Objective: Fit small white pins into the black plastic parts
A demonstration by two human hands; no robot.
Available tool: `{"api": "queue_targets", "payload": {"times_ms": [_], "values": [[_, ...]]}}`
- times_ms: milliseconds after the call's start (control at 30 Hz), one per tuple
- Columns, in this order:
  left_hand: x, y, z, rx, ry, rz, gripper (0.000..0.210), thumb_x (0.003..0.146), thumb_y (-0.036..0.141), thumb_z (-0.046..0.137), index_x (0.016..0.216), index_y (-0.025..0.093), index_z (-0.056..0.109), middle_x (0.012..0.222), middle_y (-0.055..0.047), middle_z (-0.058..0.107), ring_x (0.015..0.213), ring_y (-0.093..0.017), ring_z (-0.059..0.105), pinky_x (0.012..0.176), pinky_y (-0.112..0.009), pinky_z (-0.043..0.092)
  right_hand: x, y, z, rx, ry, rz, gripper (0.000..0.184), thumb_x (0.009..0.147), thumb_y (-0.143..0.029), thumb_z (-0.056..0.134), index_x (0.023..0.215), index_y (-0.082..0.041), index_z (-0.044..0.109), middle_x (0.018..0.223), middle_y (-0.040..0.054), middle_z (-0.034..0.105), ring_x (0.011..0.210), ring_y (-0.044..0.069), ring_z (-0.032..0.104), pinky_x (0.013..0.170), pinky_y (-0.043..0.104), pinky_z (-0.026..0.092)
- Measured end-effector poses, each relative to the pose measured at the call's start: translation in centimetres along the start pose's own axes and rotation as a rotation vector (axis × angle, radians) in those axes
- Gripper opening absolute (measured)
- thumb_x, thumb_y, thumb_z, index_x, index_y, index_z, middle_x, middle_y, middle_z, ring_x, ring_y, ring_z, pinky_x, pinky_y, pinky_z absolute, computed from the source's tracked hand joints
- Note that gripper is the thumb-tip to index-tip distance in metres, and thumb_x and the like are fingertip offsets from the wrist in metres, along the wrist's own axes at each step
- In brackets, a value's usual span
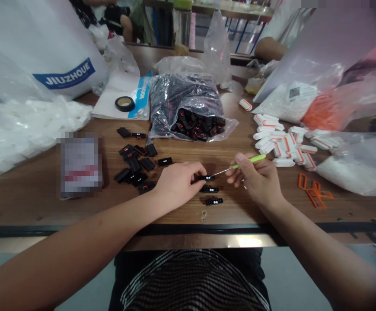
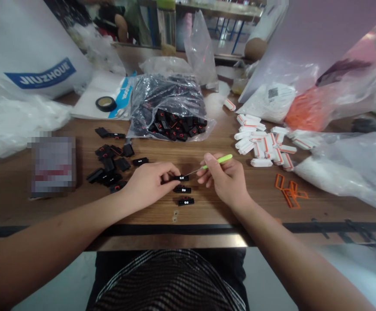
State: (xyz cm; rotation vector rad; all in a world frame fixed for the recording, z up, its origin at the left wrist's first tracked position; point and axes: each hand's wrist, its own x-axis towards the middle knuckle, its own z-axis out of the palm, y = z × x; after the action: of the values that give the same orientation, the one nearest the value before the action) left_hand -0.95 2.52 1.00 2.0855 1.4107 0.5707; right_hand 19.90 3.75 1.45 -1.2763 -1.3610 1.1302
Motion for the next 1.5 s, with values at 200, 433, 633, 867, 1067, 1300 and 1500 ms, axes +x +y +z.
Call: {"api": "queue_targets", "payload": {"times_ms": [200,433,633,867,1067,1300,1500], "values": [[-0.07,-0.04,0.01,0.01,-0.003,0.004,0.01,0.081,0.023,0.069,0.092,0.022,0.07,0.076,0.002,0.068,0.066,-0.014,0.059,0.063,-0.028,0.041,-0.07,-0.07,0.11,-0.031,0.007,-0.008,0.042,0.082,-0.058,0.068,0.073,-0.018,0.065,0.058,0.0028,0.069,0.043,0.013,0.064,0.035,0.02,0.046],[-0.01,-0.06,0.08,0.015,0.006,0.008,0.01,0.082,0.022,0.07,0.092,0.022,0.07,0.075,0.002,0.067,0.066,-0.014,0.059,0.063,-0.028,0.041,-0.09,0.27,0.03,-0.035,-0.004,-0.021,0.037,0.084,-0.055,0.068,0.074,-0.02,0.066,0.059,0.0023,0.069,0.044,0.013,0.063,0.037,0.022,0.048],[-0.06,-0.05,0.04,0.0,0.001,0.007,0.011,0.081,0.021,0.07,0.092,0.022,0.07,0.075,0.002,0.067,0.066,-0.014,0.059,0.063,-0.027,0.04,-0.31,0.45,0.0,-0.043,-0.003,-0.054,0.035,0.087,-0.051,0.066,0.074,-0.019,0.066,0.06,0.0022,0.07,0.045,0.012,0.063,0.039,0.022,0.049],[-0.02,0.07,-0.01,0.003,-0.007,0.0,0.011,0.081,0.022,0.069,0.092,0.022,0.07,0.076,0.001,0.068,0.067,-0.014,0.059,0.063,-0.027,0.041,-0.45,0.53,-0.08,-0.04,-0.03,-0.077,0.031,0.089,-0.048,0.065,0.076,-0.02,0.066,0.06,0.0013,0.069,0.047,0.012,0.064,0.041,0.022,0.05],[-0.03,0.04,-0.05,-0.004,0.001,-0.001,0.011,0.081,0.021,0.07,0.092,0.022,0.07,0.076,0.002,0.068,0.067,-0.014,0.06,0.063,-0.027,0.041,-0.48,0.45,-0.08,-0.043,-0.031,-0.09,0.032,0.087,-0.049,0.067,0.076,-0.019,0.066,0.059,0.001,0.069,0.046,0.012,0.063,0.042,0.022,0.05],[0.0,0.15,-0.11,-0.011,0.0,0.0,0.01,0.081,0.021,0.071,0.091,0.022,0.071,0.073,0.002,0.067,0.064,-0.014,0.059,0.062,-0.027,0.04,-0.65,0.4,-0.07,-0.044,-0.02,-0.106,0.032,0.088,-0.048,0.066,0.074,-0.02,0.066,0.06,0.0009,0.069,0.046,0.012,0.063,0.042,0.023,0.05],[-0.05,0.18,-0.08,-0.024,0.007,-0.002,0.01,0.08,0.02,0.07,0.09,0.022,0.071,0.074,0.002,0.068,0.065,-0.014,0.059,0.062,-0.027,0.04,-0.63,0.4,-0.08,-0.062,-0.023,-0.108,0.033,0.088,-0.049,0.066,0.075,-0.02,0.067,0.061,0.0016,0.069,0.047,0.013,0.063,0.044,0.024,0.051]]}}
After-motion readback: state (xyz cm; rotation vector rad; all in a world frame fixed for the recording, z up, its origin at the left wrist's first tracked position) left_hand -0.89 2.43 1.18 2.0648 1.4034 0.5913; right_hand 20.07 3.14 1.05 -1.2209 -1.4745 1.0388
